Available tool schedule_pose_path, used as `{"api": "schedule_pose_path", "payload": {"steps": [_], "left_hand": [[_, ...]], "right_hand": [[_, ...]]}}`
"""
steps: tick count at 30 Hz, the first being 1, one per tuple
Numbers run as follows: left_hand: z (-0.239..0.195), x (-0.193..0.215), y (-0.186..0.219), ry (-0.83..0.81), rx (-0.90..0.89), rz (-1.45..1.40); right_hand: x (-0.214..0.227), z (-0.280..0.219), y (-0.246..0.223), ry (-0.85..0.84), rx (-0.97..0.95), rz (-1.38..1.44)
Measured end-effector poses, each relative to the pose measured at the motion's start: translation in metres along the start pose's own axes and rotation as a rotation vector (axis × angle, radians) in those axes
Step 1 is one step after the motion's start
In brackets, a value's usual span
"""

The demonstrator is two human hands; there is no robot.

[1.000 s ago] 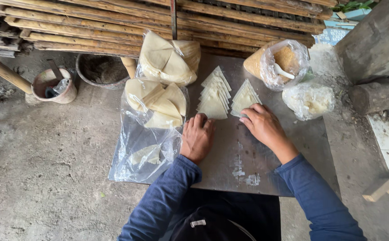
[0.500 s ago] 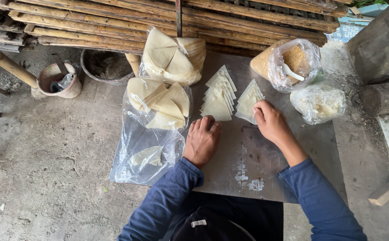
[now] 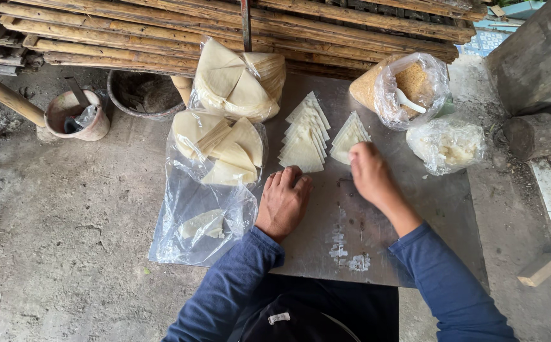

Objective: The person repeatedly takes a triangular wrapper, scoops a granular filling into it with a plastic spoon, and folds the wrapper into a small triangular packet. The finished packets are stacked on the metal table. The person handles wrappers, filling, and a spoon throughout the clip.

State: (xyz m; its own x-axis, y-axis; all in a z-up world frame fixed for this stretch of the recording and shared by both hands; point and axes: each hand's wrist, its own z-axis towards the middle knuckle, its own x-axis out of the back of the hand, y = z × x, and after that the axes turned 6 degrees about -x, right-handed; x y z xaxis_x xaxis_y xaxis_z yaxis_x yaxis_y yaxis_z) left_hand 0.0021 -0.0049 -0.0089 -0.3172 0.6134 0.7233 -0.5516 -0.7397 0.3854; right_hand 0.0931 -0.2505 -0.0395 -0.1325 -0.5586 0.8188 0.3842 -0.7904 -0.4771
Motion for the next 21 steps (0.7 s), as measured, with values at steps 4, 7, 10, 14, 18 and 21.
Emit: {"api": "schedule_pose_path", "payload": {"steps": [4, 7, 10, 14, 18, 21], "left_hand": [[0.0, 0.0, 0.0, 0.001, -0.011, 0.011], [0.0, 0.0, 0.0, 0.003, -0.019, 0.007], [0.0, 0.001, 0.0, 0.005, -0.019, 0.014], [-0.001, 0.001, 0.0, -0.014, -0.004, 0.013], [0.0, 0.0, 0.001, -0.014, 0.0, 0.001], [0.001, 0.003, 0.005, 0.014, 0.056, -0.147]], "right_hand": [[0.001, 0.002, 0.039, 0.161, -0.313, 0.498], [0.004, 0.002, 0.054, 0.215, -0.499, 1.067], [0.017, -0.002, 0.054, 0.295, -0.477, 1.285], [0.036, -0.007, 0.037, 0.348, -0.415, 1.374], [0.046, -0.01, 0.009, 0.338, -0.368, 0.749], [0.045, -0.024, -0.029, 0.122, -0.256, 0.15]]}}
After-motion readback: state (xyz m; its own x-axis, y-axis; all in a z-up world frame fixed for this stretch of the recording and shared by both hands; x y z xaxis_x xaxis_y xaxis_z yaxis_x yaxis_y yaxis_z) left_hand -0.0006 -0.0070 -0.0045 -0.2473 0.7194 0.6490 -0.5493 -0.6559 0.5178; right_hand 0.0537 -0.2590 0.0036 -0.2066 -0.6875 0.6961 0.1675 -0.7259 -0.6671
